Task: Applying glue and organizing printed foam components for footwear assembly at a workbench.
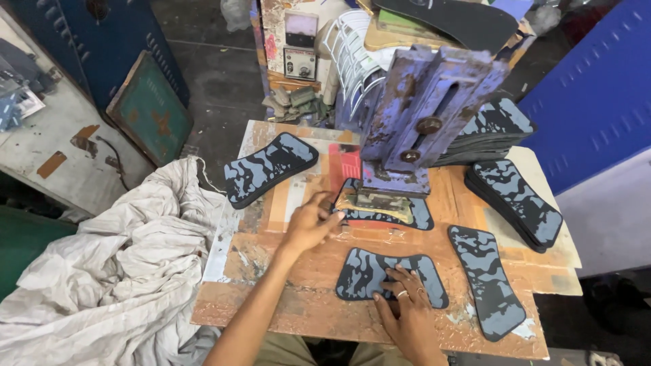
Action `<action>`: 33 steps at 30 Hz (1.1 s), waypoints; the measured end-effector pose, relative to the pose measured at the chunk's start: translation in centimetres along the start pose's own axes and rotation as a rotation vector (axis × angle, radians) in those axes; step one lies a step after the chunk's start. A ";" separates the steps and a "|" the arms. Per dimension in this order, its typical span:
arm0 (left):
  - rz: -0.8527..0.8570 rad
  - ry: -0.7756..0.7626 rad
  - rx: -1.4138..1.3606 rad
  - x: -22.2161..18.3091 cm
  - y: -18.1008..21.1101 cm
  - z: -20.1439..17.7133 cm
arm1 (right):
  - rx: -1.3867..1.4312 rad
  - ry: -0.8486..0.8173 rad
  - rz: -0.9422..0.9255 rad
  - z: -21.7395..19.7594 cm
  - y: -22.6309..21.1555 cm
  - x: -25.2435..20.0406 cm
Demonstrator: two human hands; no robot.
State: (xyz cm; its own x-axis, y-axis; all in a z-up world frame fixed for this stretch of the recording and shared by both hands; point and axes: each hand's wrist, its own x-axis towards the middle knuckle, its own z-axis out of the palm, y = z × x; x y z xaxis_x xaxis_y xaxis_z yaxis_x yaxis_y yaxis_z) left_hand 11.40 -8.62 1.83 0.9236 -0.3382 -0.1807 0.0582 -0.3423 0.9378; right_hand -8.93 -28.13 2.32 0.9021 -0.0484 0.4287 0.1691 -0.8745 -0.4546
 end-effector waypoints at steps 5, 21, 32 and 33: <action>0.031 -0.106 -0.303 4.0 -3.9 3.0 | 0.002 0.014 -0.025 0.1 -0.2 -0.1; -0.576 0.046 -0.004 -14.9 -7.7 -12.7 | -0.298 -0.200 -0.319 2.6 0.2 6.2; -0.128 0.126 -0.036 -13.1 -9.1 -10.6 | -0.392 -0.273 -0.127 5.5 -1.0 9.6; -0.126 0.128 -0.032 -13.0 -8.9 -10.6 | -0.389 -0.270 -0.126 5.0 -0.7 9.1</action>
State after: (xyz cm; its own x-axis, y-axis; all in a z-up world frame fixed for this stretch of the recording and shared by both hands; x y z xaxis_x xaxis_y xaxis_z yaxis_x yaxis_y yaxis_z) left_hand 2.90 8.09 -0.98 0.9486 -0.1796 -0.2607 0.1871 -0.3460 0.9194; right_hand 1.20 -25.56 2.62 0.9635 0.1517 0.2207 0.1696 -0.9834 -0.0644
